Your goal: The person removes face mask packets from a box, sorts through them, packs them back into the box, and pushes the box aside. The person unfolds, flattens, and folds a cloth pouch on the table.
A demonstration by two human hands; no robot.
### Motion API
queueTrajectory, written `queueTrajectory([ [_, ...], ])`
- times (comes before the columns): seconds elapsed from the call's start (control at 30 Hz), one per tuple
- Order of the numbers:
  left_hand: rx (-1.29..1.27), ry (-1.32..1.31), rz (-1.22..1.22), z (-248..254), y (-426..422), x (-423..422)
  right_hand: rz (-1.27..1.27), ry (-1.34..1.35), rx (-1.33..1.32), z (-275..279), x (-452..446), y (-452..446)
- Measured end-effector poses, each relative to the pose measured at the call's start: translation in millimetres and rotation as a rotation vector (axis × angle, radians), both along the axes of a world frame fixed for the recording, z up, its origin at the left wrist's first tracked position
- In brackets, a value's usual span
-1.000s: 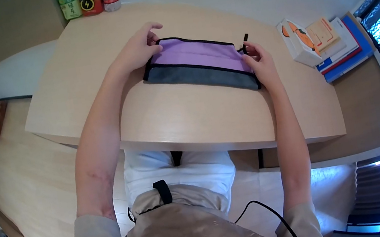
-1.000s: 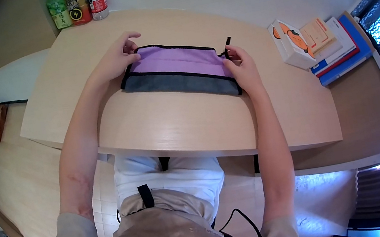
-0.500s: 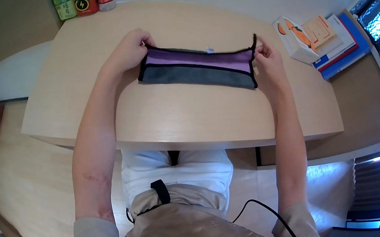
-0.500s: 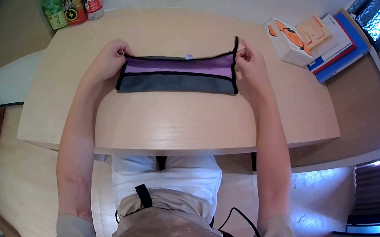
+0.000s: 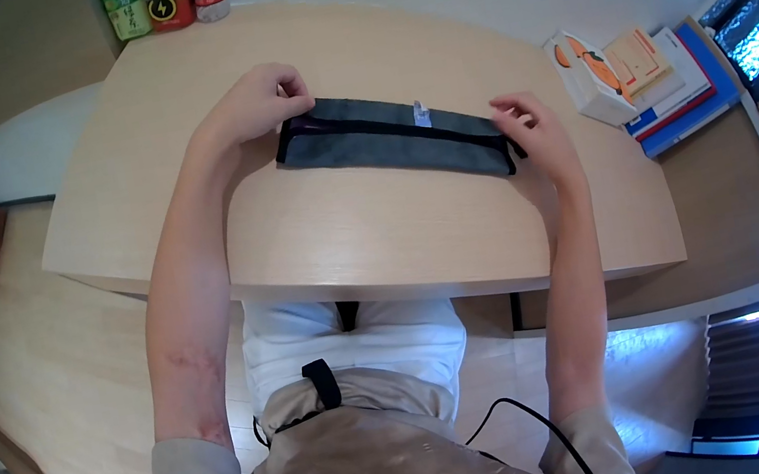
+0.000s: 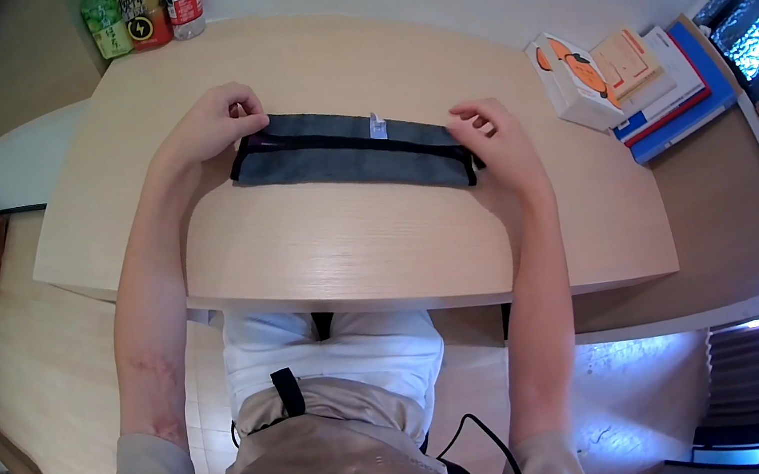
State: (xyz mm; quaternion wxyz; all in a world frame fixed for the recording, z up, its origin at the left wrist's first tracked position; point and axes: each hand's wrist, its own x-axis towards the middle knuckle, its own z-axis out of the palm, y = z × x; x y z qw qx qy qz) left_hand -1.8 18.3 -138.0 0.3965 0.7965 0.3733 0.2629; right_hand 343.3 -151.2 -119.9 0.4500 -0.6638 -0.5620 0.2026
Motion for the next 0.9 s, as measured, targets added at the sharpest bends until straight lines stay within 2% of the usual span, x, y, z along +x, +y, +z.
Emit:
queueTrajectory([
  [0.07,-0.028,0.078,-0.066,-1,0,0,0.161,-0.37,-0.191,-8,8,0],
  [0.23,0.013,0.126,-0.114,-2,3,-1,0.139,-0.405,-0.136,-14,11,0],
  [0.3,-0.001,0.136,-0.12,-2,3,0,0.081,-0.135,-0.089,-22,13,4],
  [0.33,-0.014,0.125,-0.117,-2,2,-1,0.081,-0.135,-0.088,-24,16,4],
  [0.4,-0.027,0.115,-0.109,-2,2,-2,0.102,-0.567,-0.09,-24,21,4],
  [0.53,-0.047,0.075,-0.107,-6,3,-2,-0.065,-0.551,-0.089,-30,13,10],
  [0.6,-0.046,0.068,-0.111,-6,4,-1,-0.133,-0.48,0.01,-32,10,11],
  [0.73,0.008,0.056,-0.092,-7,5,-3,-0.119,-0.356,0.079,-31,10,12],
  [0.8,-0.007,0.042,-0.103,-7,6,-4,-0.116,-0.391,-0.086,-29,11,12],
  [0.9,0.062,0.111,-0.127,-9,4,-1,-0.065,-0.348,-0.087,-28,11,12],
])
